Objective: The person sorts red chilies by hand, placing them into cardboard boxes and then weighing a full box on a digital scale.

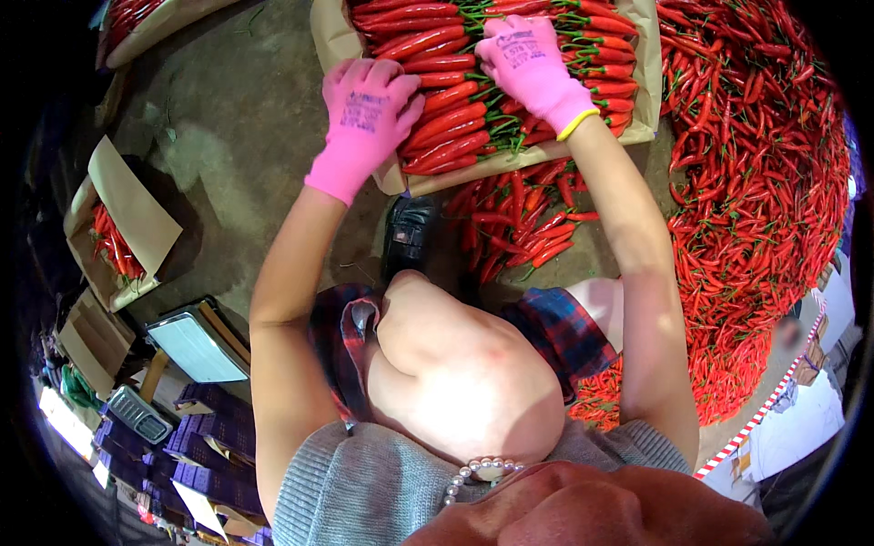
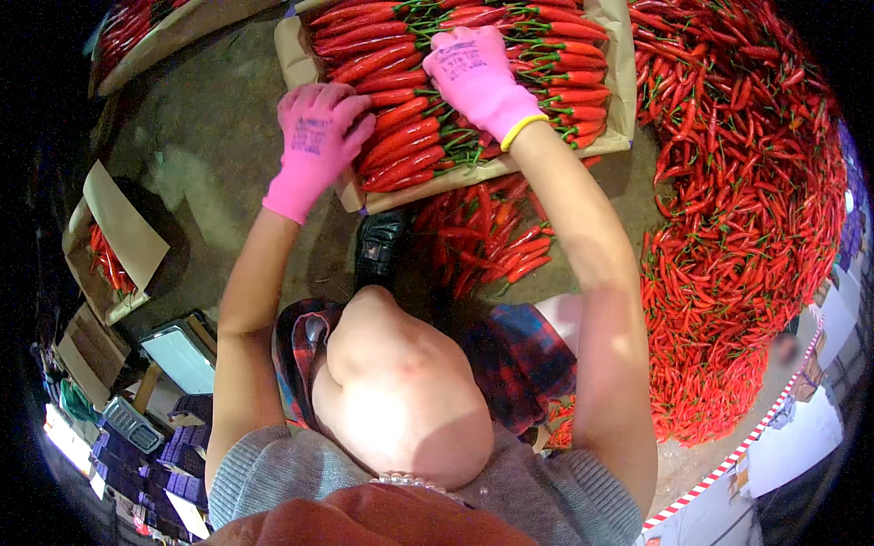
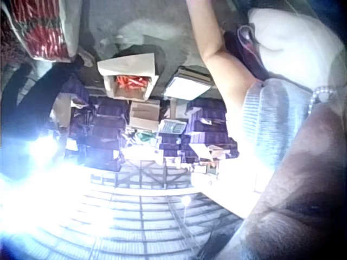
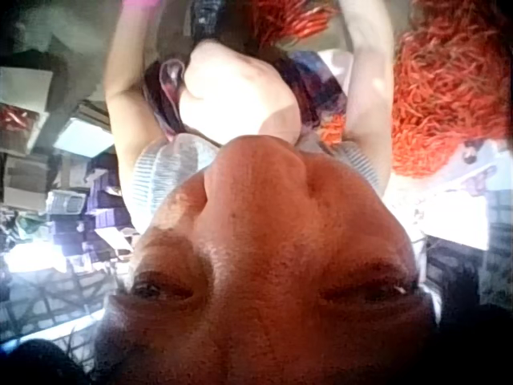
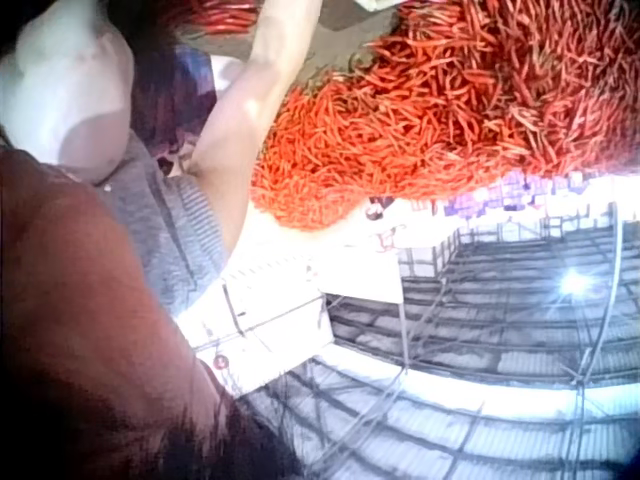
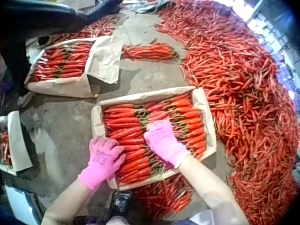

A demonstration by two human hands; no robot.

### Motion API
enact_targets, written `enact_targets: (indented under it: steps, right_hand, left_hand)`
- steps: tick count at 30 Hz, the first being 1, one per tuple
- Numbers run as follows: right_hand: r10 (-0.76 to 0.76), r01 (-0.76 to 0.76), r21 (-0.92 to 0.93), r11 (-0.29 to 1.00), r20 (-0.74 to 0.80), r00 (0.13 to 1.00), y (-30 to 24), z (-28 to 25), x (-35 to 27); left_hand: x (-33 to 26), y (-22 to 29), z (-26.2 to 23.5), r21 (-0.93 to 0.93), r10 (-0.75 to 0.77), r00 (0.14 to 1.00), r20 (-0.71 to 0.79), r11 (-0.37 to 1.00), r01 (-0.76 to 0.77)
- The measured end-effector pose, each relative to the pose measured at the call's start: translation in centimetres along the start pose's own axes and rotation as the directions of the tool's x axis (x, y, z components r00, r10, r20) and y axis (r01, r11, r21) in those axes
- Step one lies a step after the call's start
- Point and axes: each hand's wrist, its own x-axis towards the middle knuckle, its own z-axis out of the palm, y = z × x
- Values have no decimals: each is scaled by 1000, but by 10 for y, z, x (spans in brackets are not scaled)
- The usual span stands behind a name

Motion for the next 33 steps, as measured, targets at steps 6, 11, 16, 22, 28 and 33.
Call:
enact_targets:
  steps: [6, 11, 16, 22, 28, 33]
  right_hand:
    - [211, -183, 186, 965, -145, 967, 1, -22, 42]
    - [258, -183, 298, 937, -238, 936, 9, -5, 41]
    - [183, 40, 607, 793, -301, 936, 32, -33, 1]
    - [-66, 164, 306, 938, -306, 950, 0, -13, -28]
    - [-43, 75, 111, 991, -269, 962, -22, -5, -27]
    - [-141, 139, -27, 990, -179, 974, -22, -6, -22]
  left_hand:
    - [43, -30, 0, 120, 19, 995, -98, 993, -8]
    - [32, -31, 13, 210, 35, 998, 43, 977, -44]
    - [6, -45, -23, 17, -18, 983, -184, 1000, 21]
    - [-21, -35, -26, -79, -101, 977, -189, 993, 87]
    - [-9, -9, -7, 51, 36, 997, -70, 998, -32]
    - [0, 0, -1, 64, 53, 998, -15, 997, -52]
